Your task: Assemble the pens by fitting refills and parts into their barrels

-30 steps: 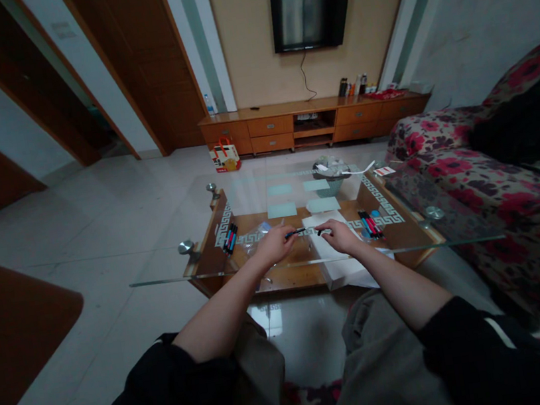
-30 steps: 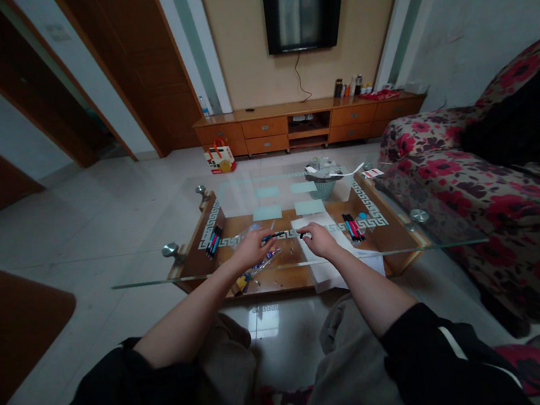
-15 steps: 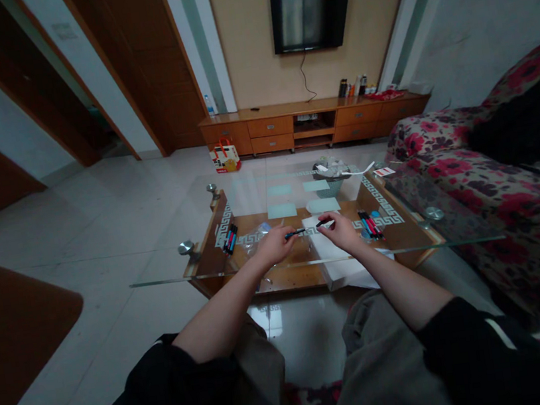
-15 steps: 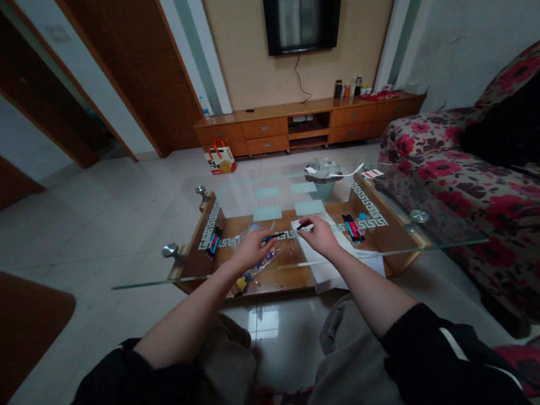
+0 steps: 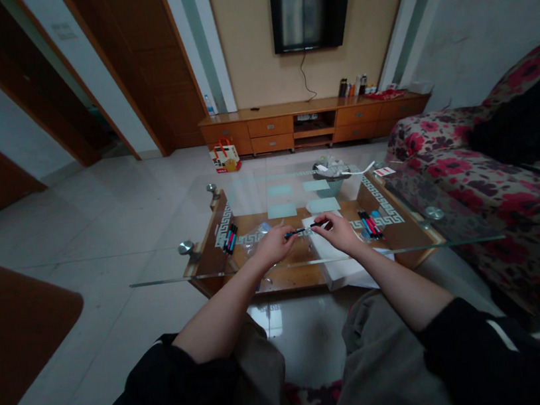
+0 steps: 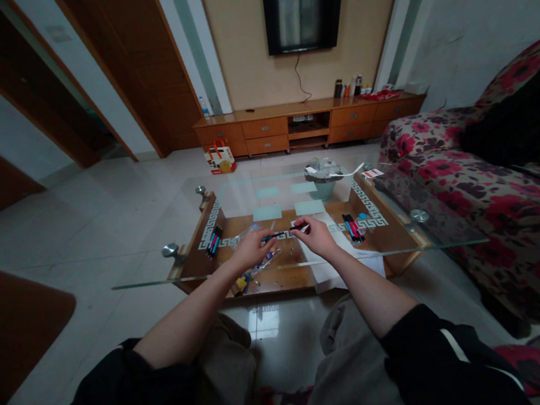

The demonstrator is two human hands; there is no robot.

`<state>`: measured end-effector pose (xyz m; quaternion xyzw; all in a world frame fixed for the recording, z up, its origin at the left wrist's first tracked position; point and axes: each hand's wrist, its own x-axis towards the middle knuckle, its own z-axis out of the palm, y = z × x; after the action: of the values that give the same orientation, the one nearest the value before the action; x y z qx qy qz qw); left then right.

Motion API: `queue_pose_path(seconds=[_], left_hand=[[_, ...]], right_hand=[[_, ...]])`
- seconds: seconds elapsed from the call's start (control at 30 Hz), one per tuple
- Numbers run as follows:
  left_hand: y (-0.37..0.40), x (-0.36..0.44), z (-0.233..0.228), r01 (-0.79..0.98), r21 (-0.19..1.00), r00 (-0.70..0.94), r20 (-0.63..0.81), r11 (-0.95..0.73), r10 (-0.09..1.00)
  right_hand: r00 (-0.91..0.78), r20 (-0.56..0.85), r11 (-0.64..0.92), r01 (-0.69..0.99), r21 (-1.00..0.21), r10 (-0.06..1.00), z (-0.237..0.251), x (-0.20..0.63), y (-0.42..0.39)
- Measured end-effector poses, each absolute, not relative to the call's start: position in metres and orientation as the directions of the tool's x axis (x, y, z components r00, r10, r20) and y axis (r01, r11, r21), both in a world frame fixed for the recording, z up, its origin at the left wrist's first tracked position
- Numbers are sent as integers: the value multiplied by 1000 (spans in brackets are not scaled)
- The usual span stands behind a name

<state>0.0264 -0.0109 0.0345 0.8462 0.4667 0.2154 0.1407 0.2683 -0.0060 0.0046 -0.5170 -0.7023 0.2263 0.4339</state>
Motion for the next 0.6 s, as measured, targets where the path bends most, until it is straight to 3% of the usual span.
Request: queue_pose_path(seconds=[0.6], left_hand=[[-12, 27, 38, 803, 390, 412, 186, -452, 892]], right_hand=[[-179, 383, 418, 513, -750, 906, -4, 267, -4]])
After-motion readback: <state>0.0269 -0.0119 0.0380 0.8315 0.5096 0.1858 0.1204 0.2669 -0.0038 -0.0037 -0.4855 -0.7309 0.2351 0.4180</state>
